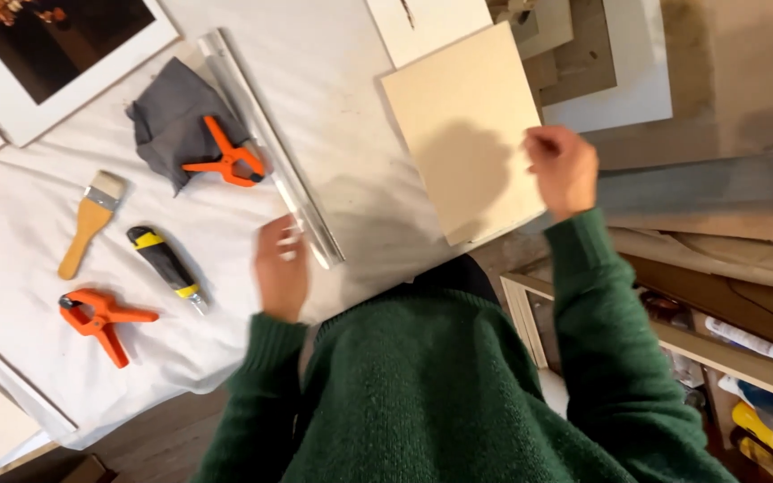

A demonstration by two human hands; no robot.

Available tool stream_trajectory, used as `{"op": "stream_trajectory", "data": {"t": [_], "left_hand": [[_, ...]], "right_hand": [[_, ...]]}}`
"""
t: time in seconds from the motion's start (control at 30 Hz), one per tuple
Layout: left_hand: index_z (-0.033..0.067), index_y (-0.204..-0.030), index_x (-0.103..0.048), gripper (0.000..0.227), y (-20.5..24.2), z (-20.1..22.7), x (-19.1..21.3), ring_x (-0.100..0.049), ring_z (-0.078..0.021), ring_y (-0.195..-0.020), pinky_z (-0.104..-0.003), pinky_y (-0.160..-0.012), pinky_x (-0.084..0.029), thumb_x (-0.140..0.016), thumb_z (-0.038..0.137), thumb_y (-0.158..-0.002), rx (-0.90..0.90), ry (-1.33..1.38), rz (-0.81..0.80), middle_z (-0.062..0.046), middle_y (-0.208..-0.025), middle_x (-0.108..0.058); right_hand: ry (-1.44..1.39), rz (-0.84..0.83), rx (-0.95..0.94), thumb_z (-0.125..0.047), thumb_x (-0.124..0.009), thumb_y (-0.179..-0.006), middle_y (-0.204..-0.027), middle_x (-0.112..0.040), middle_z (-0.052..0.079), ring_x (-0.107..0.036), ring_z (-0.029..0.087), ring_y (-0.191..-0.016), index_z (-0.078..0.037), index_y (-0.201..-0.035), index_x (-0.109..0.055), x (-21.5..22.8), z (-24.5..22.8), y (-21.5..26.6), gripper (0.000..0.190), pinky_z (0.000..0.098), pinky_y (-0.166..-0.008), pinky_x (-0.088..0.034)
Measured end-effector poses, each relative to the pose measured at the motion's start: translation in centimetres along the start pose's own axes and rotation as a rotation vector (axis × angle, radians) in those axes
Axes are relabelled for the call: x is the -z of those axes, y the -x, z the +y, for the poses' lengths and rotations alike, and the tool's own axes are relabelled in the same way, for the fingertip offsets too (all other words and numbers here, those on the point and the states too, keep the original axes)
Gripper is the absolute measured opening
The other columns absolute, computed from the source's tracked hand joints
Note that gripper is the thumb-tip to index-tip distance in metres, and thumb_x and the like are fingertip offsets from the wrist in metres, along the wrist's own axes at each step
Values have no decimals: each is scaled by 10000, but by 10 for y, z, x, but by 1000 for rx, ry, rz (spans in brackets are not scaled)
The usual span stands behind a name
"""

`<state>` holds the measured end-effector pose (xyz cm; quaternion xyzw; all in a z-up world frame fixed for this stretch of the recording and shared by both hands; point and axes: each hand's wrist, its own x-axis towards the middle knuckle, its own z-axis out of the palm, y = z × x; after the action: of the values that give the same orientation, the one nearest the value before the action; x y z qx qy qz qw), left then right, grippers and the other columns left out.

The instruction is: Cutting a mounting board to size using a utility knife and straight edge, then comparing it to a photograph.

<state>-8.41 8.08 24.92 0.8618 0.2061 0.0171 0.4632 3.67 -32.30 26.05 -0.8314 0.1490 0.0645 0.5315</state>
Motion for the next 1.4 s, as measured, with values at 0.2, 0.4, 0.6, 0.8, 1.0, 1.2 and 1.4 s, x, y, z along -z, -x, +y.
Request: {"op": "stream_trajectory", "data": {"t": [0.2,0.4,0.6,0.8,1.0,1.2,1.4], "left_hand": [[-19,-1379,-494,459,13,46,-117,-653,-210,-1147,-326,-939,-545,-642,116,-966,183,403,-453,-118,-1288,-651],[-60,-1382,-487,462,23,60,-161,-586,-169,-989,-320,-852,-482,-627,104,-973,451,794,-415,-130,-1237,-683],[-31,-1317,-555,391,20,77,-170,-661,-123,-902,-266,-763,-527,-606,161,-981,616,752,-338,-62,-1088,-702],[-47,-1171,-672,295,22,108,-169,-633,-106,-739,-262,-634,-513,-664,161,-963,576,693,-282,-47,-943,-714],[-80,-1104,-685,261,23,144,-168,-635,-119,-654,-273,-559,-521,-683,130,-948,527,667,-315,-85,-878,-718],[-64,-1075,-660,223,19,180,-172,-652,-128,-644,-272,-534,-527,-684,97,-922,352,598,-368,-89,-854,-714],[-2,-1077,-657,184,39,208,-178,-703,-131,-724,-277,-629,-585,-706,114,-943,-37,339,-380,-80,-892,-742]], "right_hand": [[286,60,238,-164,-758,-992,-1010,-755,91,-716,123,-917,15,-1183,-728,58,62,-44,264,267,-810,-567],[69,-195,-87,-207,-734,-948,-1006,-752,62,-692,104,-843,-19,-1211,-715,52,61,-62,324,260,-701,-574],[127,-284,-103,-197,-727,-952,-1019,-750,66,-697,109,-843,2,-1195,-703,51,40,-65,316,264,-681,-591],[37,-336,-120,-186,-719,-955,-990,-733,59,-675,97,-836,11,-1192,-697,53,59,-73,309,256,-674,-580],[-90,-361,-207,-197,-678,-989,-984,-732,29,-685,90,-848,5,-1199,-690,60,48,-74,292,244,-684,-574],[-126,-345,-158,-212,-646,-1034,-996,-730,26,-682,83,-887,6,-1240,-684,77,60,-75,302,234,-740,-556],[-136,-352,-101,-196,-632,-1033,-1022,-735,43,-692,93,-910,16,-1260,-660,88,40,-61,312,245,-779,-572]]}}
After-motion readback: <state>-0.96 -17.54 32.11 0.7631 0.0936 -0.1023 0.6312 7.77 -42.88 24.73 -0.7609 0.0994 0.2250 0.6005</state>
